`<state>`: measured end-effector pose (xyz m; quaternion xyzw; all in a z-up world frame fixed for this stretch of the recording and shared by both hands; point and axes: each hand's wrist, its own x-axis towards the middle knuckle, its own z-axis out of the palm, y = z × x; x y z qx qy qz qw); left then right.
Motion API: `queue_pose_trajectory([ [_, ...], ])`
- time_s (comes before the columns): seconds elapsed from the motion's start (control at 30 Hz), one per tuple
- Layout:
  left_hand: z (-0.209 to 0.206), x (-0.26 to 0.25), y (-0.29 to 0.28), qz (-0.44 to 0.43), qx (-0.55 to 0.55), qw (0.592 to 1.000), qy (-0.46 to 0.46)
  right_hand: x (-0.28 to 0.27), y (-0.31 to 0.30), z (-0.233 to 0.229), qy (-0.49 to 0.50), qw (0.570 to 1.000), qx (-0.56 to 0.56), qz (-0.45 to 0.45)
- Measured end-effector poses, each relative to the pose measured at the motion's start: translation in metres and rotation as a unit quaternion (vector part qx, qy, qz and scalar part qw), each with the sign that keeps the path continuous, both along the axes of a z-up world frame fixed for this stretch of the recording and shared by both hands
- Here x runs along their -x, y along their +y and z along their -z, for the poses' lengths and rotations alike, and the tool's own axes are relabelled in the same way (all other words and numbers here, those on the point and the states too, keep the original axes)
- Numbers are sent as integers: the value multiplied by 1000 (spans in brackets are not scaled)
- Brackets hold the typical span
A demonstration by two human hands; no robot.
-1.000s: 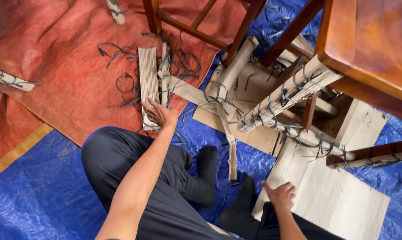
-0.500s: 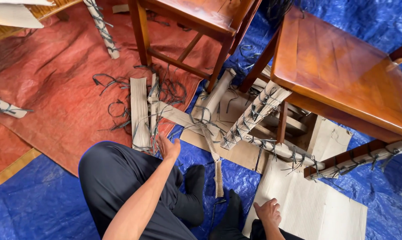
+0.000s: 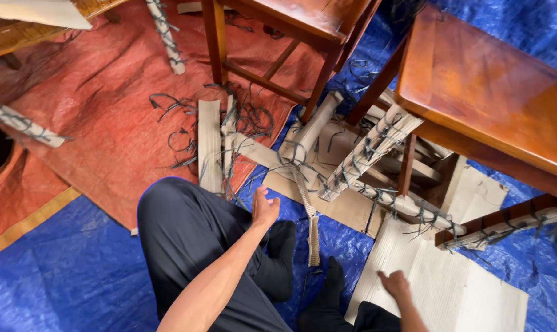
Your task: Wrapping and securing the legs of a wooden chair using protective cardboard and wire ties.
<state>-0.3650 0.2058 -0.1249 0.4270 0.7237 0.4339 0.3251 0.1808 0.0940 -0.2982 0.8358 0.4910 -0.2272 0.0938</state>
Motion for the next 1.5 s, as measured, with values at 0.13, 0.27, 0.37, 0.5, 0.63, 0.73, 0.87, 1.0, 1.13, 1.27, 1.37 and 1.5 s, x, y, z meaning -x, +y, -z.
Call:
queue_pose_trajectory([
  [0.13,-1,3,-3,-1,18,1000,-14,-16,24,-176,26,998,22,-54],
  [0.27,9,2,-1,7,14,1000,-16,-122,15,-269,233,965,-94,75],
  [0.37,7,-5,-3,27,-1,999,-37,-177,-38,-289,360,871,-283,177],
  [0.5,-4,-9,-6,59,-39,995,-71,-277,-173,-184,312,799,-415,305],
  [0.63,-55,-5,-27,99,-11,983,-152,-217,-270,-176,281,745,-399,454],
  [0.73,-71,4,-42,97,16,974,-204,-139,-282,-126,276,688,-372,559],
  [0.87,-72,17,-50,79,60,973,-210,-13,-271,-47,274,588,-327,687],
  [1.0,-73,22,-53,66,84,972,-209,37,-240,-47,272,489,-282,780],
  [1.13,-64,27,-52,74,81,973,-203,48,-220,-124,356,340,-461,739],
  [1.27,-68,28,-58,74,97,972,-202,27,-223,-231,233,445,-600,623],
  [1.37,-74,22,-58,84,110,970,-199,2,-241,-310,140,537,-689,466],
  [1.5,-75,12,-59,116,95,969,-197,-36,-281,-375,5,582,-761,287],
])
